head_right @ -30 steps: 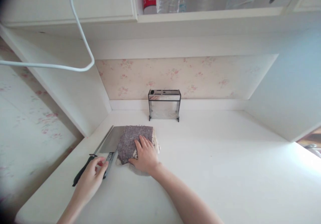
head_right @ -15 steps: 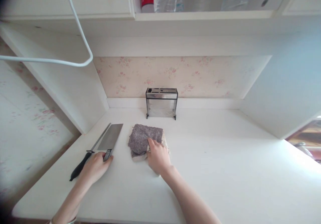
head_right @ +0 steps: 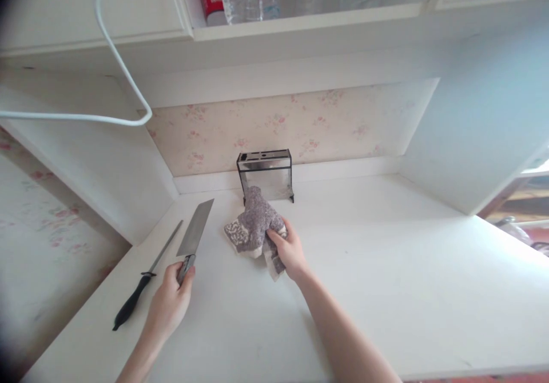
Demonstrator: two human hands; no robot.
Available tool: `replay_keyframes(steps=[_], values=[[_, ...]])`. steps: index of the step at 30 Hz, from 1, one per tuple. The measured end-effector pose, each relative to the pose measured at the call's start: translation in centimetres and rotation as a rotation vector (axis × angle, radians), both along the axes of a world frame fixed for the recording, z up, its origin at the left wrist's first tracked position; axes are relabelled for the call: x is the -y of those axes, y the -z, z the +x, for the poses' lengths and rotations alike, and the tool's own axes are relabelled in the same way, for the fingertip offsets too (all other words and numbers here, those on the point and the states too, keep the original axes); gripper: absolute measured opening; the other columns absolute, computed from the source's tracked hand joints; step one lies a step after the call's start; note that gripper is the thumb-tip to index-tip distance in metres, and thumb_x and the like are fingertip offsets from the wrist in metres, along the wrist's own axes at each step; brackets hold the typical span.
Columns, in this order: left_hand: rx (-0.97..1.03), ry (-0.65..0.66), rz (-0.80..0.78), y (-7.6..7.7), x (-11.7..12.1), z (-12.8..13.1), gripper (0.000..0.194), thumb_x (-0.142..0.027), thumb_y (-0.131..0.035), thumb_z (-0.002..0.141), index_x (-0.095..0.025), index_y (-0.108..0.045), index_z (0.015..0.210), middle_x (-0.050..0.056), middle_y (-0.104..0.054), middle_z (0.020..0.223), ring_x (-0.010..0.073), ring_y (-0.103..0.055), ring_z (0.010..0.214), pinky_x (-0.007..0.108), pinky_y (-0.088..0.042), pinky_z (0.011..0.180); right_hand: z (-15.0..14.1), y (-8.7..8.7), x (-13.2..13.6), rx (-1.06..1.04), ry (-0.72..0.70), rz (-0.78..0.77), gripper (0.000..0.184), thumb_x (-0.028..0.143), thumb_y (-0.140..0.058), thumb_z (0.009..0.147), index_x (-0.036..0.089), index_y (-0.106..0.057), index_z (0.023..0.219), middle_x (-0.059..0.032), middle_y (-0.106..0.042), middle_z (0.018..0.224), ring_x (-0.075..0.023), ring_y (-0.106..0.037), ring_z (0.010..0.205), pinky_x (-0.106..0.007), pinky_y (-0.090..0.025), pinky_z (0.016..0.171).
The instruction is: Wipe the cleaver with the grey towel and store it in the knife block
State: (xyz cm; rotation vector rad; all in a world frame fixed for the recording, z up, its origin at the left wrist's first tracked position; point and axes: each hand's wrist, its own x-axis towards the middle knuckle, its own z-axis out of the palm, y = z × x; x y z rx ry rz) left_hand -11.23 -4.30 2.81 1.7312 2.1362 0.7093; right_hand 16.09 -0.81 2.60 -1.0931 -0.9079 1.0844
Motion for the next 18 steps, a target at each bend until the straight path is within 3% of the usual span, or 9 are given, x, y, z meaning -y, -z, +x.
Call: replay_keyframes(steps=[3, 8, 13, 18], values=[[0.100, 0.034, 0.087, -0.8, 0.8, 1.2, 0.034, -0.052, -0.040, 0.088, -0.024, -0.046, 0.106, 0.009, -0.071, 0.100, 0.0302, -0.068, 0.093, 0.035, -0.049, 0.072, 0.4, -0.4, -0.1, -0.306, -0.060, -0.008, 0.045, 0.039, -0.067, 0.074, 0.027, -0.054, 0.116, -0.0008, -0.070, 0.094, -0.0208, -0.068, 0.076, -0.033, -0.055, 0.067], [0.235, 0.102, 0.208, -2.2, 0.5, 2.9, 0.035, -0.052, -0.044, 0.088, -0.024, -0.046, 0.109, 0.008, -0.070, 0.100, 0.0255, -0.068, 0.090, 0.032, -0.049, 0.072, 1.9, -0.5, -0.5, -0.480, -0.129, -0.036, 0.029, 0.041, -0.062, 0.073, 0.021, -0.062, 0.095, -0.0061, -0.071, 0.089, -0.0259, -0.068, 0.081, -0.040, -0.055, 0.071], [0.275, 0.209, 0.272, -3.1, -0.9, 5.2, 0.033, -0.048, -0.045, 0.089, -0.023, -0.047, 0.110, 0.008, -0.069, 0.099, 0.0237, -0.067, 0.088, 0.031, -0.048, 0.073, 4.0, 0.2, -0.6, -0.460, -0.115, -0.044, 0.017, 0.037, -0.063, 0.063, 0.021, -0.060, 0.069, -0.0063, -0.068, 0.069, -0.0258, -0.064, 0.066, -0.042, -0.053, 0.065], [0.282, 0.337, 0.331, -2.4, -1.8, 7.6, 0.033, -0.045, -0.044, 0.090, -0.022, -0.046, 0.114, 0.008, -0.069, 0.099, 0.0234, -0.067, 0.088, 0.031, -0.049, 0.072, 5.3, 1.2, -0.5, -0.352, 0.016, 0.020, 0.022, 0.043, -0.062, 0.063, 0.025, -0.051, 0.057, -0.0018, -0.061, 0.057, -0.0211, -0.057, 0.055, -0.037, -0.049, 0.058]])
